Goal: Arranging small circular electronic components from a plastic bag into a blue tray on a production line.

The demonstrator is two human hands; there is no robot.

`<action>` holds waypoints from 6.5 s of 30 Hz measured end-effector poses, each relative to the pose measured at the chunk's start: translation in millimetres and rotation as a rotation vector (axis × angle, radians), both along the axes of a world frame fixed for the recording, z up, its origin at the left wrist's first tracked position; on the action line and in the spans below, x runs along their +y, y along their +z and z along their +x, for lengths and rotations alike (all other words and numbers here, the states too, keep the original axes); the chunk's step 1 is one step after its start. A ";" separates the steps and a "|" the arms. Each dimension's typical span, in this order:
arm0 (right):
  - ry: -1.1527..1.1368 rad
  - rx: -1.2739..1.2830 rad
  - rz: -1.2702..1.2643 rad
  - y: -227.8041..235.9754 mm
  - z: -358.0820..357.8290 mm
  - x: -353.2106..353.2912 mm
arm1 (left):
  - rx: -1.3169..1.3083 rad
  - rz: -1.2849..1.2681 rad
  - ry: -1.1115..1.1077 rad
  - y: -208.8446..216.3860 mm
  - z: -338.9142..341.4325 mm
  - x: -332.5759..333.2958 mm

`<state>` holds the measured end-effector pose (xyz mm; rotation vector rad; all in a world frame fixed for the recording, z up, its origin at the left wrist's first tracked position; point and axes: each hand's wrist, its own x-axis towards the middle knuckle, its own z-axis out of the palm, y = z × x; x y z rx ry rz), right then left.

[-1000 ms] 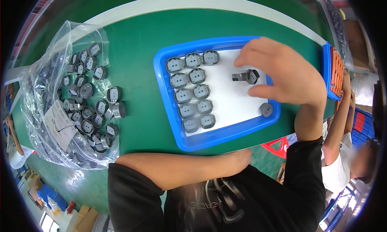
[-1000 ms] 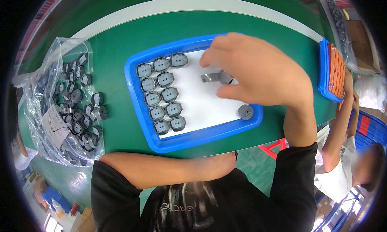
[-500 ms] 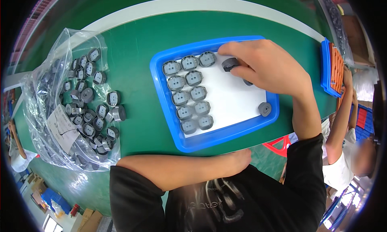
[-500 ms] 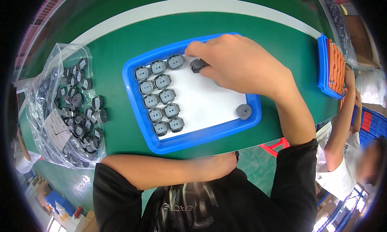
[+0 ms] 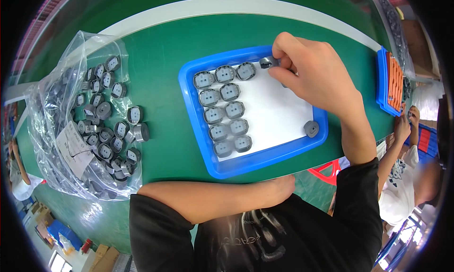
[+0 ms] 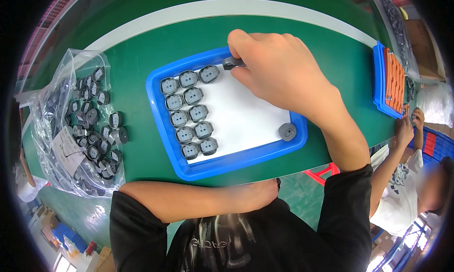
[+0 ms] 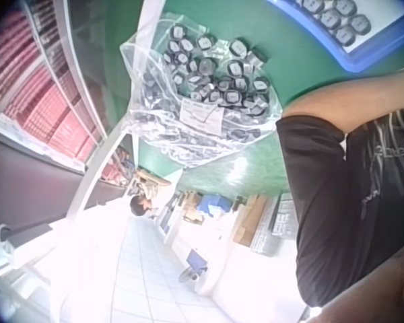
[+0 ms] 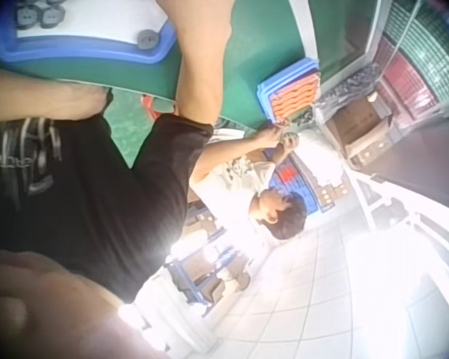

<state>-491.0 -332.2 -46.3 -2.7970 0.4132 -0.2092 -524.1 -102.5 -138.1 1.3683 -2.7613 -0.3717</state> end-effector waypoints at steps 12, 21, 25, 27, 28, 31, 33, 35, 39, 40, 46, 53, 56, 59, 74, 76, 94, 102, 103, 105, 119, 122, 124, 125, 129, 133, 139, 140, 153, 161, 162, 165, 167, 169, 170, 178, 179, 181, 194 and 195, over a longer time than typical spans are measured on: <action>0.024 -0.053 -0.108 2.4 -1.1 -0.6 | 0.043 -0.057 0.002 -10.8 -6.5 5.7; 0.086 0.025 -0.124 11.8 -6.0 1.2 | 0.135 -0.036 0.025 -13.9 -6.7 4.0; 0.272 -0.198 -0.049 -5.9 5.3 17.7 | 0.135 -0.011 0.018 -15.2 -7.0 2.4; 0.265 -0.185 -0.065 -14.8 5.1 20.1 | 0.107 0.077 -0.041 -13.1 -7.4 -0.9; 0.261 -0.175 -0.071 -15.7 5.2 18.7 | 0.109 0.075 -0.044 -12.0 -7.8 -0.4; 0.258 -0.154 -0.082 -17.9 5.9 18.5 | 0.040 0.011 0.010 -11.5 -8.6 1.5; 0.251 -0.139 -0.093 -19.2 6.4 19.0 | 0.050 0.095 -0.093 -14.6 -9.0 -1.0; 0.235 -0.161 -0.089 -21.1 7.1 20.0 | 0.052 0.091 -0.083 -14.4 -8.7 -0.2; 0.215 -0.199 -0.082 -23.7 7.8 21.5 | 0.037 0.103 -0.047 -11.9 -10.5 -0.5; 0.208 -0.202 -0.081 -24.1 8.0 21.7 | 0.038 0.104 -0.048 -12.9 -10.0 -0.6; 0.184 -0.223 -0.080 -25.6 9.4 22.2 | 0.123 0.083 -0.079 -13.7 -6.5 -0.5; 0.105 -0.274 0.030 -16.2 0.6 22.9 | 0.080 0.105 -0.031 -4.6 -2.2 -4.8; -0.012 -0.331 -0.002 -17.1 -13.5 20.8 | 0.123 0.165 -0.006 -0.6 1.9 -7.4; -0.053 -0.293 -0.026 -10.6 -16.2 24.3 | 0.164 0.184 -0.002 3.3 7.0 -8.0; 0.007 -0.235 0.033 -20.5 -19.2 23.5 | 0.324 0.155 0.028 -16.0 0.7 -1.5; -0.022 -0.233 0.044 -20.1 -19.5 26.2 | 0.340 0.163 0.031 -20.3 -2.7 1.5; -0.045 -0.250 -0.035 -27.2 -20.7 20.6 | 0.166 0.106 0.003 -9.1 -1.4 -4.2; -0.034 -0.250 -0.017 -26.7 -17.4 20.2 | 0.197 0.029 -0.008 -12.4 -1.2 -0.6; -0.028 -0.240 -0.020 -25.6 -17.8 19.3 | 0.198 0.028 -0.009 -14.3 -1.2 0.1; -0.020 -0.232 -0.021 -24.2 -18.5 16.3 | 0.315 0.065 0.018 -15.8 2.1 -0.1; 0.077 -0.264 -0.015 -27.1 -17.1 17.8 | 0.227 -0.082 0.043 -17.5 0.3 5.2; 0.053 -0.261 -0.035 -27.2 -17.4 15.7 | 0.225 -0.013 0.049 -12.4 2.3 1.0; 0.046 -0.275 -0.024 -28.1 -15.8 17.4 | 0.228 0.074 0.022 -12.3 2.3 0.6; 0.039 -0.289 -0.012 -28.7 -15.2 18.1 | 0.246 0.076 0.024 -12.8 2.4 0.6; 0.036 -0.286 -0.005 -30.6 -14.3 18.9 | 0.200 -0.014 0.021 -17.7 -1.7 2.8; 0.025 -0.281 -0.009 -29.8 -14.7 18.6 | 0.155 0.020 0.016 -14.5 -6.7 1.7; -0.022 -0.286 0.070 -7.4 -25.5 6.2 | 0.084 0.104 -0.116 -15.4 -2.9 -3.8; -0.036 -0.294 0.117 -4.0 -29.7 0.4 | 0.114 0.080 -0.065 -16.1 -0.5 -0.7; 0.026 -0.048 -0.029 -3.9 -35.8 -2.9 | 0.151 0.273 -0.119 -3.1 1.0 -13.7; 0.072 -0.095 0.009 -5.5 -36.4 -4.7 | 0.169 0.211 -0.128 -9.1 0.4 -9.4; 0.071 -0.095 0.008 -6.5 -36.1 -5.0 | 0.166 0.192 -0.128 -9.7 -0.1 -9.0; 0.013 -0.116 -0.071 -9.9 -34.6 -5.3 | 0.182 0.206 -0.118 -8.7 1.8 -9.7; -0.037 -0.101 -0.071 -11.0 -34.8 -5.0 | 0.186 0.192 -0.103 -11.3 -1.1 -7.5; -0.023 -0.124 -0.065 -12.3 -32.3 -3.0 | 0.189 0.176 -0.088 -11.3 -1.8 -6.5; -0.012 -0.145 -0.057 -13.5 -31.5 -2.3 | 0.184 0.168 -0.092 -6.8 1.8 -8.8; -0.007 -0.148 -0.052 -12.0 -32.7 -1.7 | 0.191 0.177 -0.087 -7.5 -0.6 -9.6; -0.008 -0.138 -0.046 -11.1 -32.2 -1.3 | 0.179 0.194 -0.097 -8.4 -0.7 -9.5; -0.007 -0.134 -0.008 -6.2 -34.0 -3.1 | 0.167 0.211 -0.106 -8.4 -1.1 -9.0; 0.345 0.346 0.109 32.7 -61.0 -0.8 | 0.039 0.068 -0.107 2.8 6.0 -8.6; 0.346 0.345 0.108 34.0 -61.5 2.2 | 0.043 0.085 -0.108 1.7 4.9 -8.1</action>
